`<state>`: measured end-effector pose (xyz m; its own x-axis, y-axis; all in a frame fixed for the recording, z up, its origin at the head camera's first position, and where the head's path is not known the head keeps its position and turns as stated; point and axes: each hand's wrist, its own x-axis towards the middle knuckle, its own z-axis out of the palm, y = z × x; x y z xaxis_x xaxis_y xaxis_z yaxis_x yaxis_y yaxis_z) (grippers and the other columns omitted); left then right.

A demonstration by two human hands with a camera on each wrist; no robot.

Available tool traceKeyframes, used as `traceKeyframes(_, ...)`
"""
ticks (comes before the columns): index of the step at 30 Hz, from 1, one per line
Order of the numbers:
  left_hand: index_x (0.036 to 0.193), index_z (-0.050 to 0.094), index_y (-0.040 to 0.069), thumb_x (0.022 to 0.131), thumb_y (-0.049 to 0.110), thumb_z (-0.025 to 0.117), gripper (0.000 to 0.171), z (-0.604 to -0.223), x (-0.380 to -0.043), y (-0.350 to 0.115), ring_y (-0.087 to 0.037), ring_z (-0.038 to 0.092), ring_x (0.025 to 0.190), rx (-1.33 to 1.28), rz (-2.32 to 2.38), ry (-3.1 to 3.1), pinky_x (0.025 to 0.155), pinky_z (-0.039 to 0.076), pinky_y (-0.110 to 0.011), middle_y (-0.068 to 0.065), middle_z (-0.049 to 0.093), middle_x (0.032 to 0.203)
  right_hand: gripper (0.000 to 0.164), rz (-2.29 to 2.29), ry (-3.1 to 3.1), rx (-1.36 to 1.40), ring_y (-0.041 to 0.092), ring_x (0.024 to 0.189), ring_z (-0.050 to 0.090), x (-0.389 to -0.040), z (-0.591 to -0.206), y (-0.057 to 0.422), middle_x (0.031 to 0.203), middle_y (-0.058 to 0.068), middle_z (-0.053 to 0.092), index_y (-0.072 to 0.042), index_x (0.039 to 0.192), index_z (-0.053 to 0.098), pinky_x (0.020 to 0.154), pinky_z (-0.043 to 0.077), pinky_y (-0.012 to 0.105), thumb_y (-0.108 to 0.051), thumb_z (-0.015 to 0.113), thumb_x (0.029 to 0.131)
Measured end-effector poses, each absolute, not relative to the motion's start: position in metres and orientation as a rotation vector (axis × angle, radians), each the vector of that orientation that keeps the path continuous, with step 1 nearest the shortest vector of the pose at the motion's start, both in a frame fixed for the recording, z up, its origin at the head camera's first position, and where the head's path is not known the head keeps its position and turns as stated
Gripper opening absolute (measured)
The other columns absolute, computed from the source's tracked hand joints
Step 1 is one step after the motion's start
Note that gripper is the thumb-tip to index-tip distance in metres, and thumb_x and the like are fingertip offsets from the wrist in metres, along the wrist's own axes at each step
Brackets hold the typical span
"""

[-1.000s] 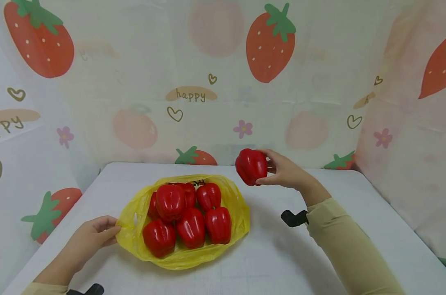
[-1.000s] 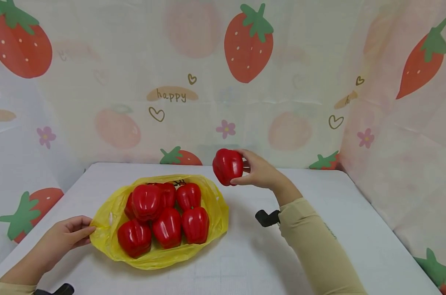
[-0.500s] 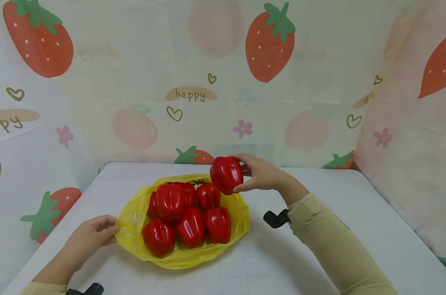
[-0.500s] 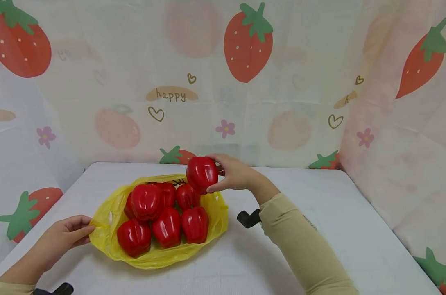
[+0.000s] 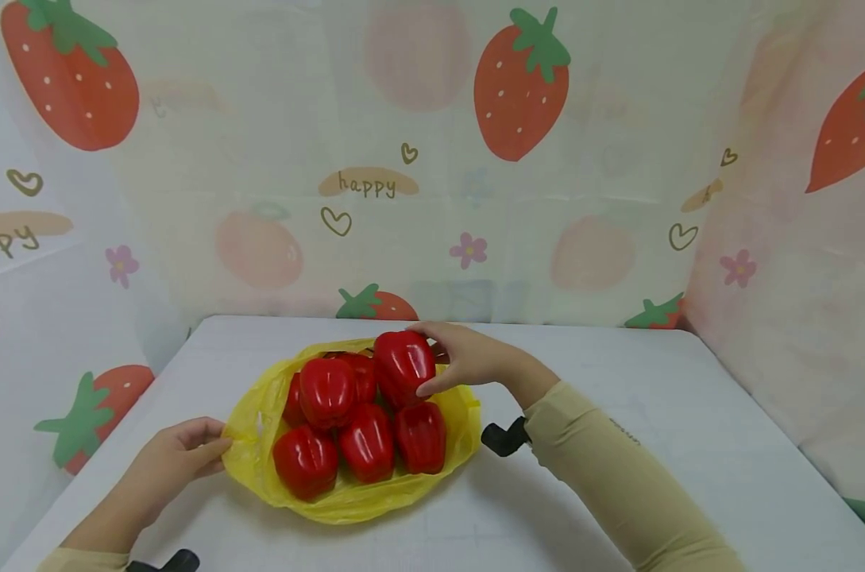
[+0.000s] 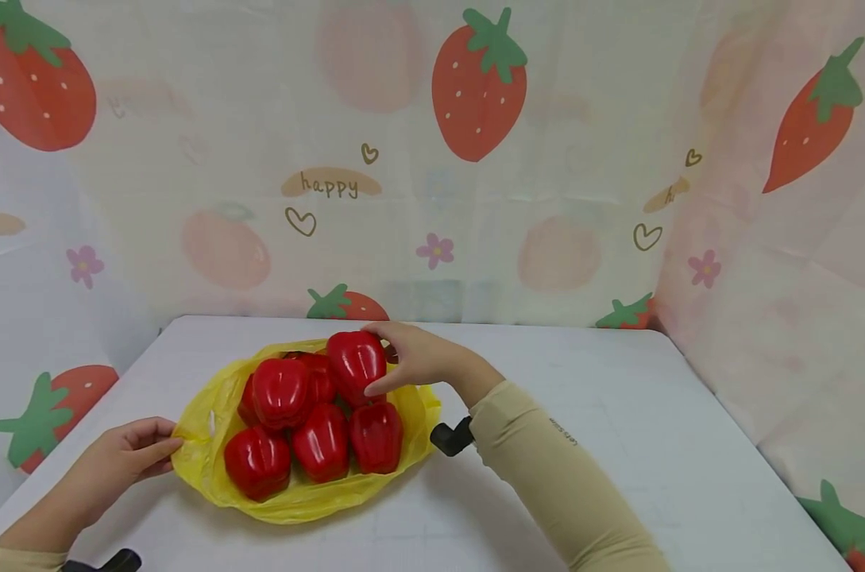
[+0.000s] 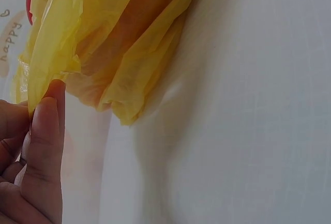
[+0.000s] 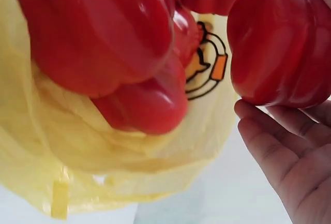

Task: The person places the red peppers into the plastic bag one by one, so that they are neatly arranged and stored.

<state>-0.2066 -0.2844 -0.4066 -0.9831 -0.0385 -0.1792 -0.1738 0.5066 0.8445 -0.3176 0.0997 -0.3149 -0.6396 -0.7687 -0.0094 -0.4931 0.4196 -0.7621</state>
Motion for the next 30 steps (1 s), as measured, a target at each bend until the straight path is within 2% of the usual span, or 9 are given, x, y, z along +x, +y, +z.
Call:
traceKeyframes(5, 0.111, 0.057, -0.001, 0.087, 0.034, 0.061, 0.042, -0.406, -0.206, -0.284, -0.017, 0.060, 0.086, -0.181, 1.492, 2.600, 0.075, 0.054, -0.029, -0.008, 0.063, 0.102, 0.076, -1.045, 2.319, -1.090, 0.013, 0.108, 0.054, -0.319, -0.321, 0.091, 0.122, -0.004, 0.049, -0.017, 0.133, 0.037, 0.081, 0.052, 0.027, -0.027, 0.079, 0.071)
traceKeyframes(16, 0.111, 0.057, -0.001, 0.088, 0.033, 0.060, 0.041, -0.404, -0.207, -0.283, -0.017, 0.060, 0.086, -0.166, 1.492, 2.610, 0.076, 0.054, -0.029, -0.008, 0.063, 0.102, 0.077, -0.880, 2.422, -1.000, 0.017, 0.111, 0.047, -0.321, -0.332, 0.079, 0.119, -0.006, 0.049, -0.021, 0.132, 0.038, 0.076, 0.053, 0.026, -0.034, 0.079, 0.069)
traceKeyframes(30, 0.110, 0.057, -0.001, 0.088, 0.033, 0.060, 0.041, -0.406, -0.209, -0.286, -0.016, 0.060, 0.086, -0.179, 1.487, 2.595, 0.075, 0.054, -0.029, -0.008, 0.062, 0.101, 0.081, -0.850, 2.433, -0.909, 0.014, 0.114, 0.043, -0.324, -0.345, 0.073, 0.124, -0.006, 0.046, -0.025, 0.139, 0.032, 0.080, 0.051, 0.027, -0.040, 0.075, 0.072)
